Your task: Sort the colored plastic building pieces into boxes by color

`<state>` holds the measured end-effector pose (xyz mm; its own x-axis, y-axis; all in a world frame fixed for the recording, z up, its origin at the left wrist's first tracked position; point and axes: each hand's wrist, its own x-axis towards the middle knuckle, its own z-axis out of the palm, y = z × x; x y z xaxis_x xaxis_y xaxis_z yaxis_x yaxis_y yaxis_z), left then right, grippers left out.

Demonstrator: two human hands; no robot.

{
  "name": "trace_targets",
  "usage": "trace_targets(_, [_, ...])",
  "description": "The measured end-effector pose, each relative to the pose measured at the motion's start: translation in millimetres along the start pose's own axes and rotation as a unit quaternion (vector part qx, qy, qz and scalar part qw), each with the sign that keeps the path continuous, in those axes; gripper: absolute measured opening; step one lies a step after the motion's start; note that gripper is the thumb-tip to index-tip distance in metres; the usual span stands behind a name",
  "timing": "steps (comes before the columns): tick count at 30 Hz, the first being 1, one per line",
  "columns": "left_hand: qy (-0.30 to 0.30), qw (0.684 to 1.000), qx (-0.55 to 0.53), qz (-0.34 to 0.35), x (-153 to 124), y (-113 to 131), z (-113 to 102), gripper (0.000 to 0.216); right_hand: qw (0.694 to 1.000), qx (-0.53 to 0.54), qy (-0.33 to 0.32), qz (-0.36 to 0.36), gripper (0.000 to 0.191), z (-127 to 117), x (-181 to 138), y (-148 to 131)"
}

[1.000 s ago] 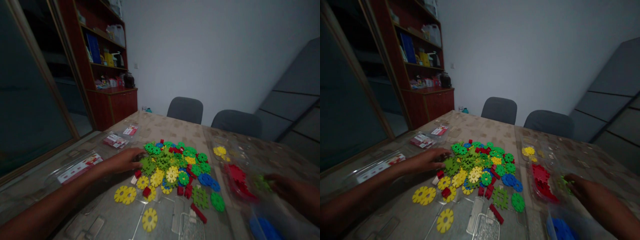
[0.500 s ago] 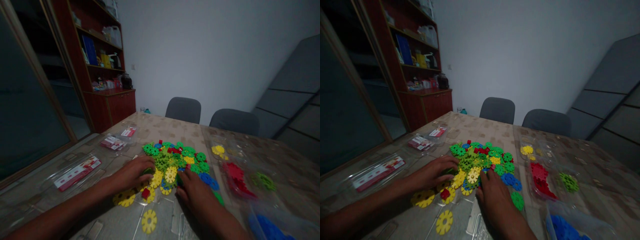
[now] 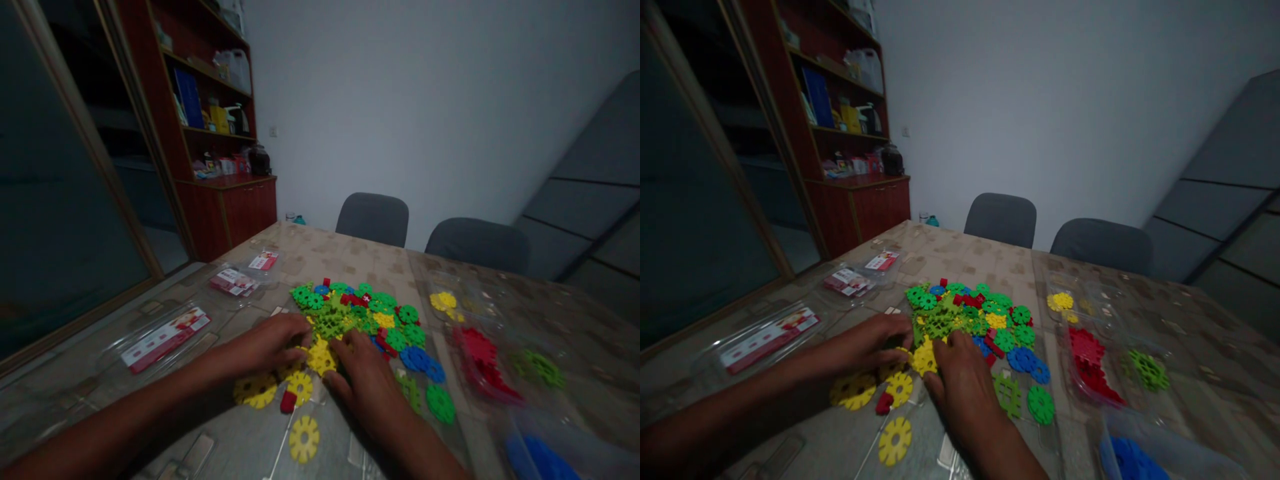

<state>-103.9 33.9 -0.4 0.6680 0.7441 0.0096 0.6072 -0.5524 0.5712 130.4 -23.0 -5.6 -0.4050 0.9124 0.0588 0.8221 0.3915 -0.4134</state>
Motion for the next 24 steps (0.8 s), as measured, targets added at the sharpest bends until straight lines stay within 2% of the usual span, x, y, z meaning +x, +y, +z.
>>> trace_targets(3, [-0.046, 0.997, -0.044, -0.048, -11, -1, -26, 0.013, 1.000, -0.018, -0.008, -0.019, 0.021, 7, 3, -4])
trace_targets(5, [-0.104, 0.992, -0.045, -0.063, -20, -2, -39, 0.013, 1.000, -0.009, -0.008, -0.022, 0.021, 9, 3, -3])
trace_targets(7, [-0.167, 0.982, -0.034, -0.075, -26, -2, -43, 0.013, 1.000, 0.027, -0.002, -0.015, 0.025, 9, 2, 2])
trace_targets(9, [-0.206, 0.974, -0.002, -0.095, -30, 0, -41, 0.015, 0.997, 0.073, 0.003, 0.004, 0.025, 6, 2, 9])
trace_targets(12, [-0.202, 0.965, 0.095, -0.137, -32, 6, -33, 0.028, 0.993, 0.112, 0.022, 0.038, 0.022, 1, 3, 22])
trace_targets(16, [-0.168, 0.960, 0.169, -0.149, -35, 12, -24, 0.044, 0.992, 0.090, 0.063, 0.069, 0.031, 1, 5, 34])
trace_targets(20, [-0.157, 0.959, 0.191, -0.136, -37, 12, -16, 0.046, 0.995, 0.053, 0.038, 0.071, 0.041, 3, 6, 32])
trace_targets(24, [-0.180, 0.952, 0.194, -0.153, -37, 13, -13, 0.036, 0.996, 0.044, 0.026, 0.069, 0.025, 3, 8, 30])
